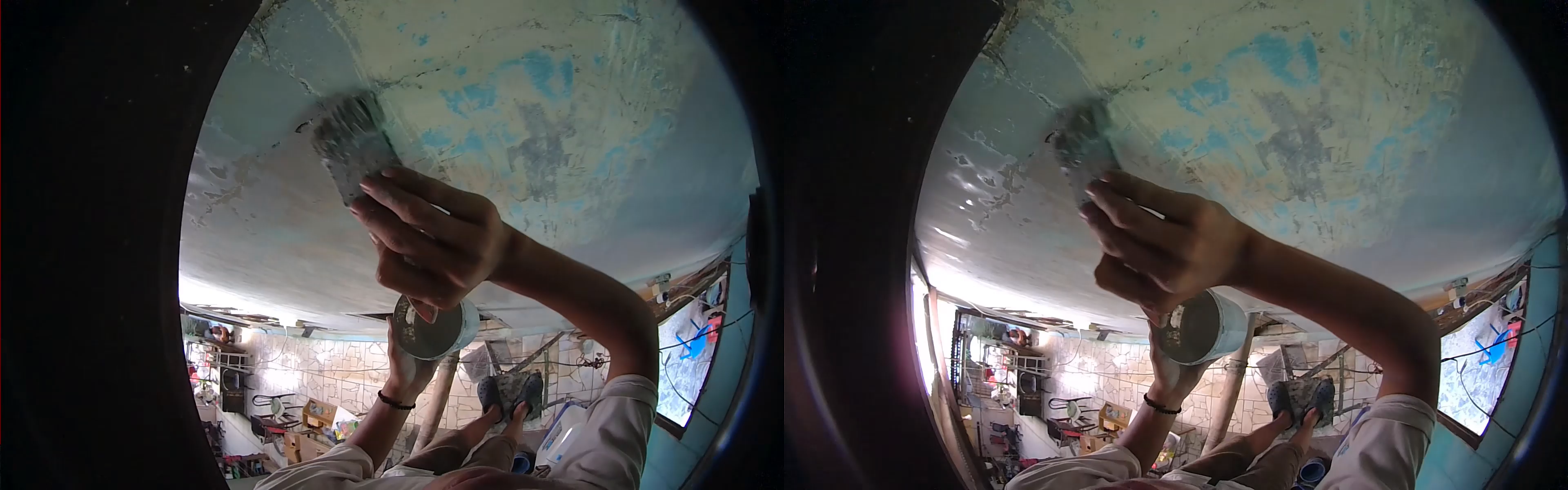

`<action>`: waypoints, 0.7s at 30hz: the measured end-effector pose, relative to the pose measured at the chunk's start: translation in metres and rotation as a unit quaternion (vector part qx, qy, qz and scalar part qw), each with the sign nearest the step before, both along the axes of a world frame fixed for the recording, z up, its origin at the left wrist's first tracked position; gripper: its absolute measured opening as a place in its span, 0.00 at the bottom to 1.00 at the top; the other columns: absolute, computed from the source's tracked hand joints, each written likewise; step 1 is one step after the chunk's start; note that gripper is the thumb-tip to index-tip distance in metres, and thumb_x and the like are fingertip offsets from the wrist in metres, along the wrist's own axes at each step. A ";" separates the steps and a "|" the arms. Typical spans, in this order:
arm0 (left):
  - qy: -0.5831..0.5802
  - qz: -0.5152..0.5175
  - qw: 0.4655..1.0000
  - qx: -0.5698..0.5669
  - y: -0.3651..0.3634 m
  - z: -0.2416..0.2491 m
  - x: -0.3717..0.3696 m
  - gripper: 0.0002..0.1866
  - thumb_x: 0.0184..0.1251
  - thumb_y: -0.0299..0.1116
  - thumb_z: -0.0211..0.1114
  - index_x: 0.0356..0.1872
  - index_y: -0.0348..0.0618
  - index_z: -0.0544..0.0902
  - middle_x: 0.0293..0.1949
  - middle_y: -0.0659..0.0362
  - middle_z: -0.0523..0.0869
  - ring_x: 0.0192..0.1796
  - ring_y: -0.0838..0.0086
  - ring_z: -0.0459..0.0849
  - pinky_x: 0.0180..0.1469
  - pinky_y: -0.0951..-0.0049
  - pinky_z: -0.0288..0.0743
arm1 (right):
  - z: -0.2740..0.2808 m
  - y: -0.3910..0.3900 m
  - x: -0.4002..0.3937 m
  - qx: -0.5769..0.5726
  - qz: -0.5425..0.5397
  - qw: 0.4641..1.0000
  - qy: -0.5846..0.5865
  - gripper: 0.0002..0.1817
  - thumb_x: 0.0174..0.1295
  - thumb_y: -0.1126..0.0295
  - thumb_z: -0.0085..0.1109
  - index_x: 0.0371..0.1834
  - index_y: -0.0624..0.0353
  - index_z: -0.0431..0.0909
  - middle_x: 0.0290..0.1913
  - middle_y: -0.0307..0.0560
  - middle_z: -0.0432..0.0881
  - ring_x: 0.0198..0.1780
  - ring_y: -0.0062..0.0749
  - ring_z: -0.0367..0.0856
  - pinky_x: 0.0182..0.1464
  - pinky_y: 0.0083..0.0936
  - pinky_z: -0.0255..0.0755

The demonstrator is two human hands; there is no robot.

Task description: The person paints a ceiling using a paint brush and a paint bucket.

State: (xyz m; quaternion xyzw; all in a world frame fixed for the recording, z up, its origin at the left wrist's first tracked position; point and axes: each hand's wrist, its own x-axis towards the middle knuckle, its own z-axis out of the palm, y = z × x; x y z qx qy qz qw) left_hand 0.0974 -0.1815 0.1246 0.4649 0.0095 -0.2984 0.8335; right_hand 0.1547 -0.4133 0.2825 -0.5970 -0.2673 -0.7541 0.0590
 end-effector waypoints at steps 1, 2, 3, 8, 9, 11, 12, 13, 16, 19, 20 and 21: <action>0.008 0.001 1.000 0.004 0.004 -0.002 0.001 0.48 0.74 0.77 0.49 0.80 0.49 0.66 0.75 0.52 0.73 0.75 0.54 0.75 0.73 0.40 0.73 | 0.004 0.002 0.000 -0.003 0.009 1.000 -0.009 0.13 0.52 0.60 0.70 0.20 0.55 0.79 0.41 0.50 0.92 0.52 0.46 0.91 0.63 0.43 0.88; 0.016 0.002 1.000 0.007 0.008 -0.003 0.001 0.48 0.74 0.77 0.49 0.80 0.49 0.66 0.75 0.51 0.74 0.75 0.54 0.75 0.73 0.40 0.73 | 0.014 0.003 0.009 -0.001 0.012 0.999 -0.037 0.13 0.49 0.60 0.70 0.20 0.55 0.79 0.40 0.49 0.92 0.52 0.46 0.91 0.63 0.42 0.88; 0.023 0.003 1.000 0.010 0.010 -0.005 0.002 0.48 0.74 0.77 0.49 0.80 0.49 0.66 0.75 0.51 0.74 0.75 0.54 0.75 0.73 0.39 0.73 | 0.027 0.003 0.017 0.001 0.015 0.998 -0.066 0.13 0.47 0.60 0.70 0.20 0.56 0.79 0.39 0.49 0.92 0.52 0.46 0.90 0.63 0.42 0.87; 0.023 0.027 0.999 0.026 0.016 -0.015 0.007 0.49 0.73 0.78 0.50 0.81 0.49 0.65 0.75 0.51 0.73 0.75 0.53 0.75 0.73 0.40 0.73 | 0.072 -0.008 0.044 -0.073 0.027 0.993 -0.093 0.16 0.39 0.58 0.68 0.17 0.55 0.73 0.29 0.42 0.87 0.48 0.40 0.87 0.60 0.33 0.86; 0.023 0.031 0.999 0.030 0.016 -0.016 0.007 0.49 0.73 0.78 0.50 0.81 0.49 0.65 0.76 0.51 0.73 0.75 0.53 0.75 0.73 0.40 0.73 | 0.069 -0.009 0.049 -0.064 0.017 0.993 -0.094 0.15 0.41 0.59 0.69 0.17 0.53 0.73 0.33 0.43 0.89 0.49 0.40 0.89 0.61 0.35 0.87; 0.033 0.030 0.999 0.020 0.014 -0.022 0.006 0.49 0.73 0.78 0.50 0.81 0.50 0.66 0.76 0.51 0.73 0.74 0.54 0.75 0.73 0.40 0.73 | 0.059 -0.012 0.055 -0.045 -0.002 0.994 -0.095 0.14 0.44 0.61 0.71 0.16 0.49 0.72 0.40 0.46 0.92 0.51 0.40 0.92 0.63 0.40 0.88; 0.037 0.029 0.999 0.015 0.015 -0.024 0.007 0.49 0.73 0.78 0.50 0.80 0.50 0.66 0.75 0.51 0.74 0.74 0.54 0.75 0.73 0.40 0.72 | 0.048 -0.009 0.054 -0.024 0.004 0.996 -0.083 0.15 0.45 0.61 0.71 0.16 0.49 0.71 0.40 0.46 0.92 0.51 0.40 0.92 0.63 0.41 0.88; 0.041 0.031 0.999 0.012 0.016 -0.026 0.007 0.48 0.73 0.77 0.50 0.80 0.50 0.66 0.75 0.51 0.74 0.74 0.54 0.75 0.73 0.40 0.73 | 0.033 -0.004 0.050 -0.003 0.010 0.997 -0.072 0.17 0.46 0.62 0.71 0.16 0.50 0.69 0.40 0.46 0.92 0.51 0.40 0.92 0.63 0.42 0.88; 0.042 0.062 0.997 0.004 0.021 -0.034 0.010 0.47 0.74 0.76 0.52 0.80 0.49 0.67 0.74 0.51 0.75 0.73 0.55 0.77 0.70 0.42 0.77 | -0.007 -0.001 0.031 -0.001 0.057 0.998 -0.011 0.18 0.50 0.65 0.71 0.15 0.51 0.68 0.40 0.50 0.92 0.49 0.42 0.93 0.61 0.42 0.90; 0.046 0.065 0.997 0.016 0.027 -0.030 0.009 0.47 0.74 0.75 0.52 0.80 0.48 0.67 0.74 0.51 0.75 0.73 0.54 0.77 0.70 0.41 0.77 | -0.002 0.000 0.041 -0.055 0.068 0.995 -0.049 0.17 0.50 0.67 0.71 0.15 0.52 0.69 0.39 0.49 0.92 0.46 0.40 0.93 0.62 0.41 0.89; 0.065 0.068 0.995 0.017 0.030 -0.030 0.009 0.49 0.72 0.77 0.52 0.80 0.48 0.66 0.75 0.50 0.74 0.74 0.53 0.75 0.73 0.38 0.72 | 0.005 0.001 0.048 -0.073 0.069 0.993 -0.067 0.16 0.50 0.68 0.71 0.15 0.52 0.70 0.39 0.48 0.92 0.45 0.39 0.93 0.63 0.40 0.89; 0.067 0.067 0.995 0.014 0.026 -0.034 0.005 0.50 0.72 0.78 0.52 0.81 0.48 0.65 0.75 0.50 0.74 0.75 0.52 0.75 0.74 0.37 0.71 | 0.013 -0.007 0.049 -0.078 0.072 0.991 -0.079 0.14 0.50 0.66 0.70 0.16 0.54 0.73 0.36 0.45 0.90 0.44 0.37 0.92 0.60 0.37 0.89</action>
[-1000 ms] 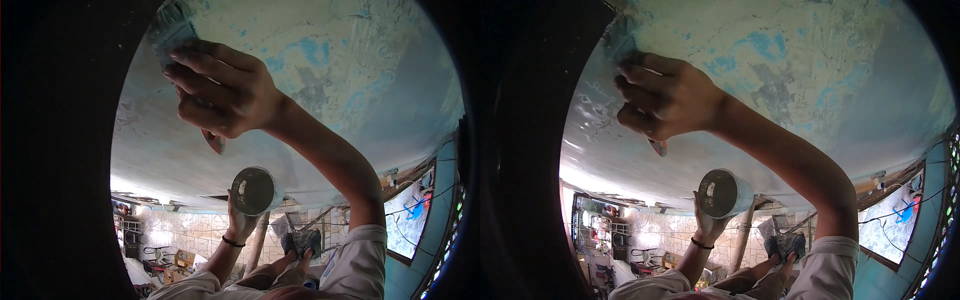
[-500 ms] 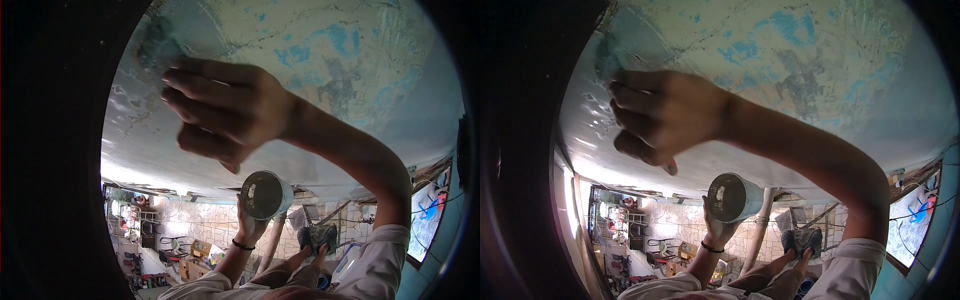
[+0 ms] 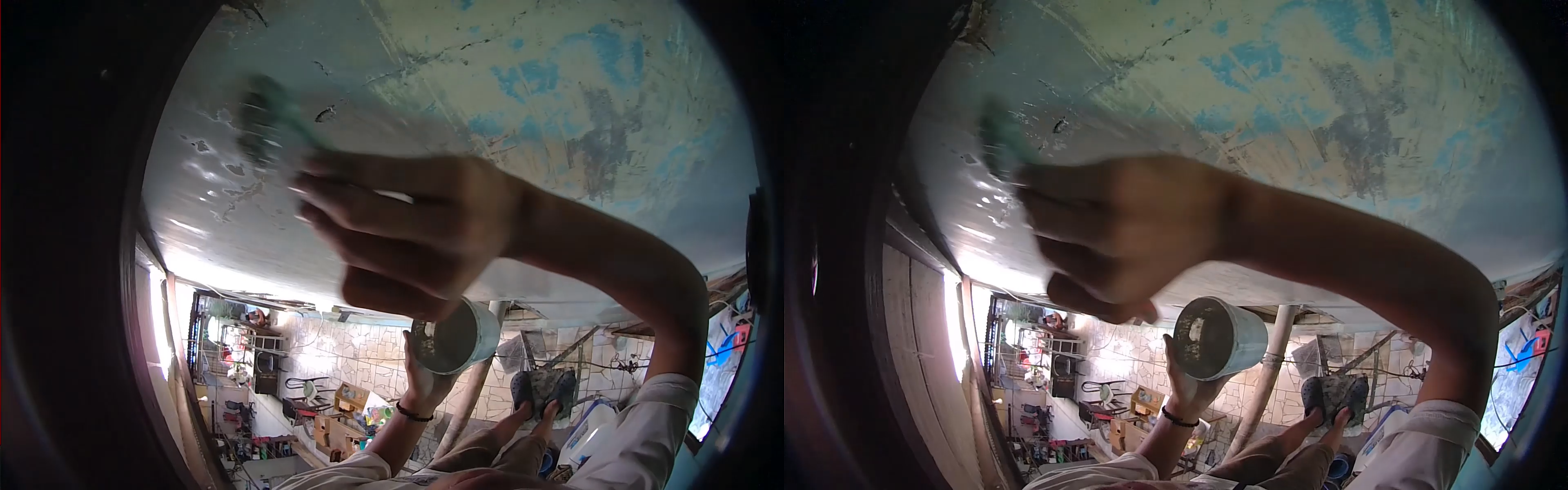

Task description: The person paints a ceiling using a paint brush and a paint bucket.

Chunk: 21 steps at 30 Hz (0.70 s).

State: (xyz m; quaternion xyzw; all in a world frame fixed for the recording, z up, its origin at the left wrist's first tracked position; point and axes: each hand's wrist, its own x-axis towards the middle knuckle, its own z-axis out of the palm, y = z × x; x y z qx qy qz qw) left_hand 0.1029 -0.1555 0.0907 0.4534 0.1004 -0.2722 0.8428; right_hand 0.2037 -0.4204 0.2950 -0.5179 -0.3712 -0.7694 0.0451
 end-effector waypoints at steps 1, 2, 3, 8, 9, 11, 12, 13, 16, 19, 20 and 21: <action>0.001 -0.002 1.000 -0.005 0.000 0.000 -0.001 0.51 0.71 0.78 0.52 0.81 0.48 0.65 0.75 0.50 0.74 0.75 0.51 0.74 0.74 0.36 0.70 | 0.016 -0.002 0.003 -0.005 0.002 1.000 -0.012 0.13 0.50 0.65 0.70 0.18 0.56 0.75 0.32 0.42 0.89 0.44 0.35 0.90 0.56 0.34 0.88; 0.003 -0.004 1.000 -0.010 0.001 -0.002 -0.001 0.51 0.70 0.79 0.52 0.81 0.48 0.65 0.76 0.49 0.73 0.75 0.51 0.73 0.75 0.35 0.69 | 0.026 -0.003 0.010 -0.008 0.016 1.000 -0.011 0.13 0.50 0.64 0.69 0.19 0.57 0.77 0.30 0.40 0.87 0.43 0.34 0.89 0.54 0.32 0.88; 0.000 0.004 1.000 -0.006 0.002 -0.004 -0.002 0.52 0.70 0.79 0.52 0.81 0.48 0.64 0.76 0.49 0.73 0.76 0.50 0.73 0.75 0.35 0.68 | 0.037 -0.004 0.017 -0.011 0.029 0.999 -0.010 0.12 0.50 0.63 0.69 0.20 0.58 0.78 0.27 0.37 0.86 0.42 0.32 0.88 0.51 0.30 0.87; -0.018 0.019 1.000 0.008 0.011 -0.017 -0.002 0.52 0.69 0.80 0.51 0.82 0.49 0.64 0.76 0.49 0.73 0.76 0.49 0.73 0.75 0.34 0.67 | 0.055 -0.009 0.032 0.021 0.003 0.999 -0.033 0.10 0.49 0.62 0.69 0.23 0.54 0.79 0.24 0.33 0.81 0.39 0.29 0.86 0.43 0.27 0.85; -0.014 0.024 1.000 0.012 0.012 -0.019 -0.003 0.52 0.69 0.80 0.51 0.82 0.49 0.64 0.76 0.49 0.73 0.76 0.49 0.72 0.75 0.34 0.67 | 0.053 -0.008 0.033 0.040 0.000 0.998 -0.043 0.10 0.48 0.62 0.69 0.22 0.53 0.78 0.24 0.33 0.80 0.38 0.29 0.86 0.43 0.26 0.85; -0.010 0.031 0.999 0.019 0.016 -0.015 -0.005 0.52 0.70 0.80 0.51 0.81 0.49 0.64 0.76 0.49 0.73 0.76 0.49 0.72 0.76 0.34 0.67 | 0.038 -0.007 0.029 0.073 -0.001 0.996 -0.045 0.10 0.46 0.62 0.69 0.21 0.52 0.77 0.23 0.33 0.79 0.38 0.30 0.85 0.43 0.25 0.85; -0.009 0.034 0.999 0.028 0.016 -0.016 -0.004 0.52 0.70 0.80 0.51 0.81 0.49 0.64 0.76 0.49 0.73 0.76 0.49 0.72 0.76 0.33 0.67 | 0.028 -0.006 0.029 0.095 -0.002 0.994 -0.053 0.10 0.44 0.62 0.68 0.19 0.53 0.77 0.24 0.34 0.80 0.37 0.30 0.85 0.44 0.26 0.86; -0.006 0.037 0.999 0.036 0.017 -0.018 -0.005 0.52 0.70 0.80 0.51 0.81 0.49 0.64 0.76 0.49 0.73 0.76 0.49 0.72 0.76 0.33 0.67 | 0.018 -0.004 0.029 0.117 -0.002 0.991 -0.060 0.11 0.43 0.61 0.67 0.18 0.53 0.76 0.24 0.34 0.81 0.36 0.30 0.85 0.45 0.26 0.86; -0.002 0.034 0.998 0.051 0.017 -0.017 -0.004 0.52 0.70 0.80 0.51 0.81 0.49 0.65 0.76 0.49 0.73 0.76 0.50 0.73 0.75 0.33 0.68 | -0.006 0.003 0.024 0.148 -0.015 0.986 -0.074 0.11 0.40 0.62 0.65 0.15 0.54 0.75 0.26 0.37 0.84 0.34 0.32 0.83 0.46 0.27 0.86; 0.004 0.035 0.998 0.053 0.022 -0.021 -0.001 0.52 0.70 0.80 0.51 0.81 0.49 0.65 0.76 0.48 0.73 0.76 0.50 0.73 0.74 0.33 0.69 | -0.009 0.008 0.018 0.106 0.003 0.993 -0.057 0.10 0.39 0.62 0.65 0.14 0.54 0.77 0.28 0.40 0.87 0.34 0.33 0.83 0.48 0.28 0.86; 0.008 0.035 0.998 0.052 0.023 -0.021 -0.002 0.52 0.70 0.80 0.51 0.81 0.49 0.65 0.76 0.48 0.73 0.76 0.49 0.73 0.74 0.34 0.70 | -0.001 0.009 0.023 0.093 0.003 0.994 -0.055 0.10 0.40 0.61 0.66 0.16 0.54 0.78 0.27 0.39 0.86 0.34 0.32 0.83 0.47 0.28 0.86; 0.009 0.034 0.998 0.048 0.021 -0.018 -0.005 0.52 0.70 0.80 0.51 0.81 0.49 0.65 0.76 0.48 0.73 0.76 0.49 0.73 0.74 0.34 0.70 | 0.010 0.010 0.025 0.079 0.003 0.995 -0.053 0.10 0.41 0.60 0.66 0.17 0.53 0.80 0.26 0.38 0.85 0.34 0.32 0.83 0.46 0.28 0.86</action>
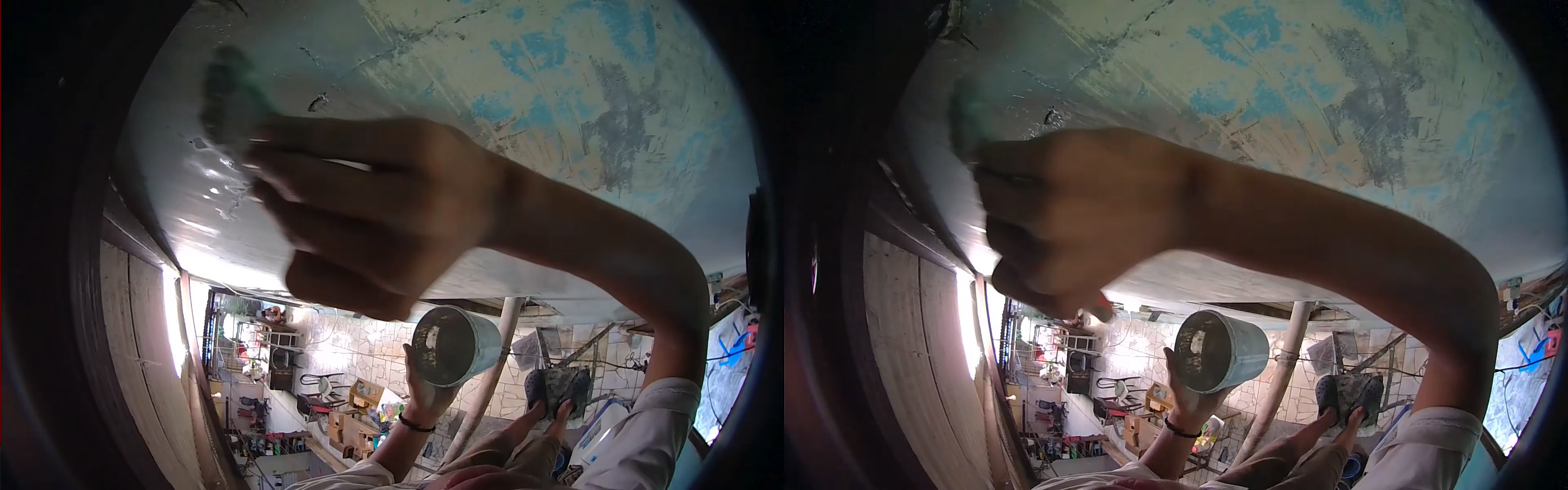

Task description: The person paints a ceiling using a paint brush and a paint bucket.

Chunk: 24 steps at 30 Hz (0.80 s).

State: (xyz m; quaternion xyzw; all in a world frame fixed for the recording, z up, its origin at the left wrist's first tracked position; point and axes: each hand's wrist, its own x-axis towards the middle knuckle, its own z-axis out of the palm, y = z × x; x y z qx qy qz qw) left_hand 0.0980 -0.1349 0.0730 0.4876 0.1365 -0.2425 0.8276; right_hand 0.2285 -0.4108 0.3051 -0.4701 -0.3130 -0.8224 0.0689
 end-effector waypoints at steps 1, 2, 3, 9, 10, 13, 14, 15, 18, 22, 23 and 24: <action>0.001 -0.002 1.000 -0.004 -0.001 0.002 -0.001 0.52 0.70 0.80 0.51 0.81 0.49 0.65 0.76 0.48 0.73 0.76 0.49 0.73 0.73 0.34 0.70 | 0.011 0.000 0.002 -0.014 0.000 1.000 0.002 0.10 0.42 0.58 0.67 0.19 0.52 0.81 0.25 0.37 0.84 0.34 0.31 0.83 0.45 0.29 0.85; 0.002 -0.004 1.000 -0.009 -0.001 0.002 -0.001 0.52 0.70 0.81 0.50 0.81 0.49 0.65 0.76 0.48 0.73 0.76 0.49 0.73 0.73 0.34 0.71 | 0.027 0.002 0.010 -0.022 0.017 1.000 0.002 0.10 0.44 0.58 0.68 0.21 0.51 0.83 0.25 0.36 0.83 0.34 0.31 0.84 0.44 0.29 0.85; 0.000 -0.005 1.000 -0.014 0.001 0.000 -0.001 0.52 0.70 0.81 0.51 0.81 0.49 0.65 0.76 0.48 0.73 0.76 0.49 0.73 0.74 0.33 0.70 | 0.034 -0.002 0.012 -0.029 0.018 0.999 0.015 0.10 0.45 0.58 0.68 0.22 0.50 0.83 0.26 0.35 0.83 0.34 0.30 0.84 0.43 0.29 0.85; -0.005 0.000 1.000 -0.014 -0.004 0.003 -0.001 0.53 0.69 0.81 0.51 0.82 0.49 0.64 0.77 0.49 0.72 0.77 0.49 0.71 0.77 0.33 0.63 | 0.035 -0.017 0.015 0.035 0.008 0.999 -0.002 0.09 0.46 0.58 0.67 0.22 0.48 0.79 0.27 0.33 0.81 0.35 0.28 0.84 0.41 0.25 0.85; -0.006 0.001 1.000 -0.009 -0.005 0.003 -0.001 0.53 0.69 0.81 0.51 0.82 0.49 0.64 0.77 0.50 0.71 0.78 0.49 0.70 0.77 0.33 0.62 | 0.023 -0.014 0.014 0.062 0.004 0.998 -0.016 0.11 0.43 0.58 0.67 0.20 0.49 0.77 0.26 0.34 0.81 0.35 0.29 0.85 0.43 0.26 0.86; 0.000 -0.005 1.000 0.000 0.000 -0.002 -0.001 0.54 0.69 0.81 0.51 0.82 0.49 0.63 0.78 0.49 0.70 0.78 0.48 0.69 0.78 0.32 0.61 | -0.012 -0.005 0.005 0.121 -0.007 0.992 -0.030 0.13 0.36 0.58 0.65 0.14 0.53 0.72 0.24 0.38 0.81 0.36 0.32 0.85 0.49 0.29 0.88; 0.002 -0.009 1.000 0.001 0.002 -0.004 -0.001 0.54 0.69 0.81 0.51 0.82 0.49 0.63 0.78 0.49 0.70 0.78 0.48 0.69 0.78 0.31 0.60 | -0.020 -0.003 0.000 0.133 -0.009 0.990 -0.034 0.13 0.34 0.58 0.64 0.14 0.53 0.72 0.24 0.39 0.81 0.36 0.33 0.86 0.51 0.31 0.88; 0.001 -0.010 1.000 0.000 0.001 -0.003 -0.001 0.54 0.69 0.81 0.51 0.82 0.48 0.63 0.79 0.49 0.69 0.78 0.48 0.68 0.78 0.31 0.60 | -0.024 -0.001 -0.005 0.136 -0.002 0.990 -0.035 0.13 0.34 0.58 0.64 0.14 0.54 0.73 0.24 0.41 0.82 0.37 0.34 0.86 0.53 0.32 0.88; 0.003 -0.016 1.000 -0.003 -0.001 0.000 -0.002 0.54 0.68 0.81 0.51 0.83 0.48 0.62 0.79 0.49 0.69 0.79 0.47 0.68 0.78 0.30 0.59 | -0.011 -0.002 -0.003 0.127 0.013 0.989 -0.078 0.12 0.35 0.60 0.64 0.15 0.54 0.75 0.23 0.42 0.82 0.36 0.34 0.86 0.54 0.33 0.88; 0.012 -0.032 0.998 -0.054 -0.001 0.006 -0.005 0.51 0.71 0.79 0.51 0.81 0.49 0.64 0.77 0.51 0.72 0.77 0.52 0.71 0.78 0.37 0.63 | 0.022 -0.027 -0.001 0.063 0.015 0.997 -0.050 0.12 0.40 0.62 0.67 0.14 0.55 0.74 0.23 0.38 0.82 0.37 0.31 0.85 0.51 0.29 0.88; 0.012 -0.039 0.996 -0.081 -0.003 0.008 -0.003 0.49 0.73 0.77 0.51 0.81 0.49 0.65 0.76 0.52 0.73 0.76 0.55 0.73 0.78 0.41 0.65 | 0.021 -0.033 -0.002 0.056 0.000 0.998 -0.033 0.12 0.41 0.62 0.68 0.15 0.54 0.75 0.24 0.37 0.83 0.38 0.31 0.86 0.52 0.30 0.88; 0.008 -0.037 0.997 -0.060 -0.007 0.012 -0.002 0.51 0.71 0.79 0.51 0.81 0.49 0.64 0.77 0.51 0.72 0.77 0.53 0.71 0.78 0.37 0.63 | 0.020 -0.039 -0.004 0.048 -0.015 0.999 -0.015 0.11 0.41 0.62 0.68 0.16 0.53 0.75 0.26 0.36 0.84 0.40 0.30 0.87 0.53 0.30 0.88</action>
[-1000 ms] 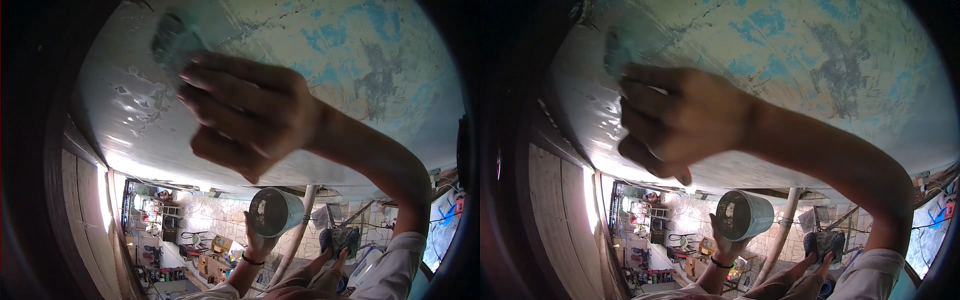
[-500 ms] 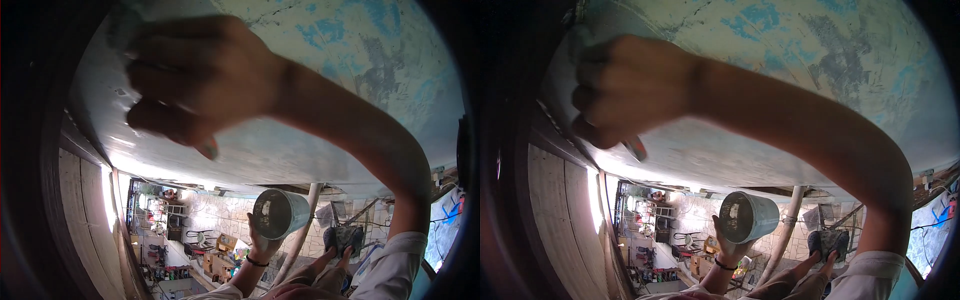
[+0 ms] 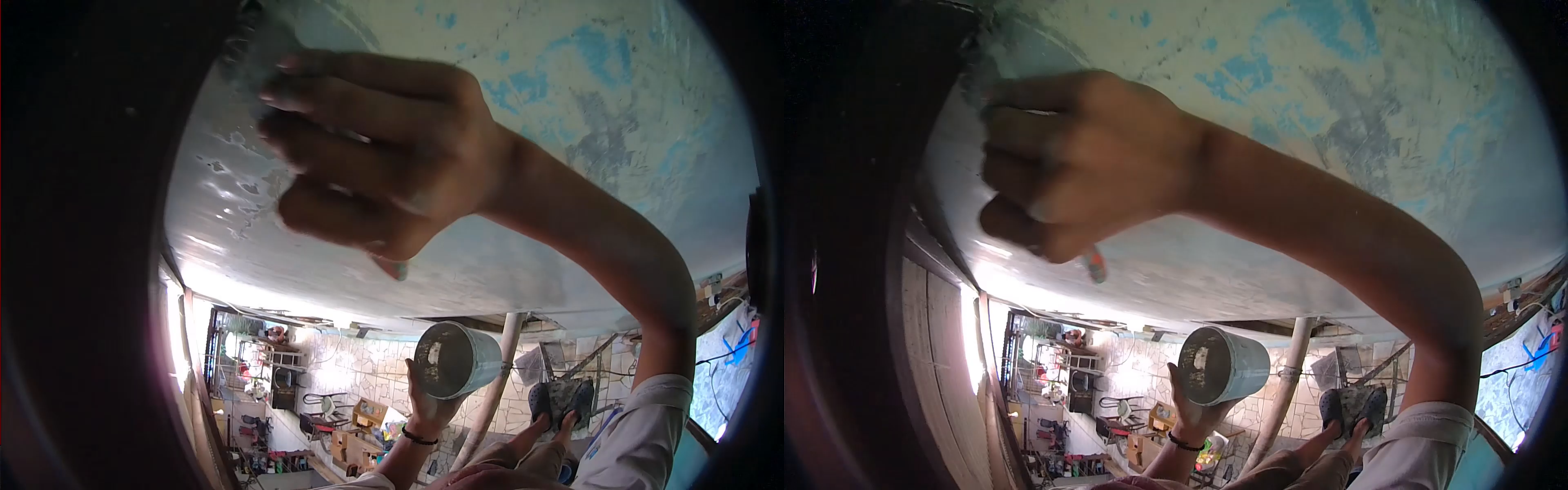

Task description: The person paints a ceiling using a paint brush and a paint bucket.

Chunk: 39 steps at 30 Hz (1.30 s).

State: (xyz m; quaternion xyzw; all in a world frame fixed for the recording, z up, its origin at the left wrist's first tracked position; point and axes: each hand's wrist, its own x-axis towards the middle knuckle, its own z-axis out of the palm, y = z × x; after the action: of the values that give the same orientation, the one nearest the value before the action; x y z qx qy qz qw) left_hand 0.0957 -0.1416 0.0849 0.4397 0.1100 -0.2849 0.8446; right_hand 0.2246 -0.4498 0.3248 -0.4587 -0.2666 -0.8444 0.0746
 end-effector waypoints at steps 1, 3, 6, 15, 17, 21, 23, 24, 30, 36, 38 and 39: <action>-0.005 0.002 1.000 0.022 -0.005 0.005 -0.001 0.53 0.69 0.80 0.52 0.82 0.49 0.63 0.78 0.50 0.70 0.78 0.50 0.69 0.78 0.34 0.61 | -0.001 -0.006 -0.001 -0.007 -0.014 1.000 0.018 0.11 0.42 0.62 0.69 0.17 0.53 0.76 0.27 0.35 0.85 0.42 0.30 0.87 0.55 0.30 0.88; -0.016 0.001 0.999 0.044 -0.010 0.009 0.001 0.55 0.68 0.81 0.53 0.83 0.49 0.62 0.79 0.49 0.69 0.79 0.47 0.66 0.78 0.30 0.59 | -0.017 -0.002 -0.010 0.019 -0.028 0.999 0.030 0.11 0.40 0.61 0.69 0.17 0.53 0.76 0.30 0.37 0.87 0.45 0.32 0.89 0.57 0.32 0.88; -0.027 -0.008 0.999 0.042 -0.007 0.006 0.004 0.55 0.67 0.81 0.53 0.83 0.49 0.62 0.79 0.50 0.69 0.79 0.47 0.67 0.78 0.30 0.59 | -0.034 0.005 -0.030 0.049 -0.030 0.998 0.040 0.12 0.38 0.60 0.67 0.16 0.53 0.75 0.33 0.41 0.89 0.48 0.36 0.90 0.59 0.33 0.89; -0.018 -0.028 0.999 0.031 -0.012 0.015 0.003 0.56 0.66 0.82 0.54 0.83 0.49 0.61 0.80 0.49 0.67 0.80 0.47 0.65 0.78 0.30 0.59 | -0.013 -0.019 -0.019 0.011 -0.073 0.997 0.017 0.13 0.49 0.60 0.64 0.16 0.50 0.72 0.35 0.40 0.90 0.50 0.34 0.90 0.63 0.34 0.88; -0.012 -0.023 0.999 0.044 -0.016 0.021 0.001 0.56 0.66 0.82 0.54 0.83 0.49 0.61 0.80 0.49 0.67 0.81 0.47 0.65 0.78 0.30 0.59 | -0.052 -0.008 -0.017 0.021 -0.108 0.993 0.037 0.22 0.70 0.56 0.51 0.15 0.50 0.68 0.37 0.46 0.92 0.52 0.38 0.92 0.62 0.38 0.89; -0.026 -0.030 0.999 0.022 -0.013 0.012 0.004 0.56 0.66 0.82 0.54 0.83 0.49 0.61 0.81 0.50 0.67 0.81 0.47 0.64 0.79 0.30 0.58 | -0.088 0.004 -0.055 0.013 -0.094 0.985 0.147 0.25 0.75 0.59 0.55 0.15 0.50 0.67 0.39 0.48 0.94 0.54 0.39 0.93 0.64 0.39 0.89; -0.045 -0.028 0.998 0.036 -0.017 0.014 0.003 0.56 0.66 0.82 0.53 0.83 0.49 0.61 0.81 0.50 0.66 0.81 0.47 0.64 0.79 0.30 0.58 | -0.080 0.003 -0.065 0.014 -0.062 0.988 0.143 0.23 0.70 0.62 0.61 0.14 0.49 0.68 0.39 0.46 0.94 0.54 0.39 0.93 0.63 0.39 0.89; -0.042 -0.027 0.998 0.034 -0.021 0.017 0.003 0.56 0.66 0.82 0.53 0.83 0.50 0.61 0.81 0.50 0.65 0.81 0.46 0.64 0.78 0.29 0.57 | -0.066 0.009 -0.059 0.023 -0.052 0.993 0.108 0.23 0.67 0.63 0.64 0.14 0.49 0.68 0.38 0.45 0.94 0.53 0.38 0.93 0.62 0.38 0.90; -0.020 -0.028 0.999 -0.006 -0.006 0.004 0.006 0.55 0.66 0.81 0.55 0.84 0.52 0.61 0.81 0.48 0.66 0.81 0.44 0.64 0.78 0.26 0.57 | -0.014 -0.006 -0.027 -0.013 -0.098 0.994 0.039 0.14 0.46 0.61 0.73 0.17 0.51 0.76 0.35 0.41 0.92 0.52 0.36 0.91 0.68 0.35 0.84; -0.018 -0.025 0.999 -0.014 -0.005 0.003 0.005 0.55 0.67 0.80 0.55 0.84 0.52 0.60 0.81 0.48 0.64 0.80 0.45 0.64 0.78 0.26 0.58 | -0.146 0.002 -0.044 -0.013 -0.088 0.975 0.201 0.17 0.67 0.61 0.59 0.18 0.48 0.76 0.47 0.46 0.93 0.60 0.39 0.90 0.71 0.39 0.82; -0.010 -0.023 0.999 -0.028 -0.002 -0.001 0.006 0.53 0.68 0.80 0.54 0.83 0.51 0.62 0.80 0.49 0.66 0.79 0.47 0.66 0.77 0.30 0.60 | -0.190 0.008 -0.067 -0.007 -0.061 0.955 0.289 0.21 0.71 0.59 0.50 0.16 0.48 0.69 0.51 0.48 0.92 0.62 0.39 0.89 0.72 0.39 0.81; -0.004 -0.023 0.999 -0.042 0.002 -0.005 0.007 0.52 0.69 0.80 0.53 0.82 0.50 0.63 0.78 0.49 0.68 0.78 0.49 0.68 0.77 0.32 0.63 | -0.206 0.008 -0.078 -0.017 -0.064 0.944 0.325 0.20 0.68 0.55 0.56 0.17 0.47 0.70 0.51 0.47 0.92 0.61 0.40 0.89 0.71 0.40 0.81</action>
State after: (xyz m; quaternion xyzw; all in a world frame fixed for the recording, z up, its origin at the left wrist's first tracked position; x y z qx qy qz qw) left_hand 0.1030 -0.1400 0.0799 0.4073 0.0838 -0.3070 0.8561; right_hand 0.1466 -0.4420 0.1188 -0.7251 -0.2126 -0.6481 0.0954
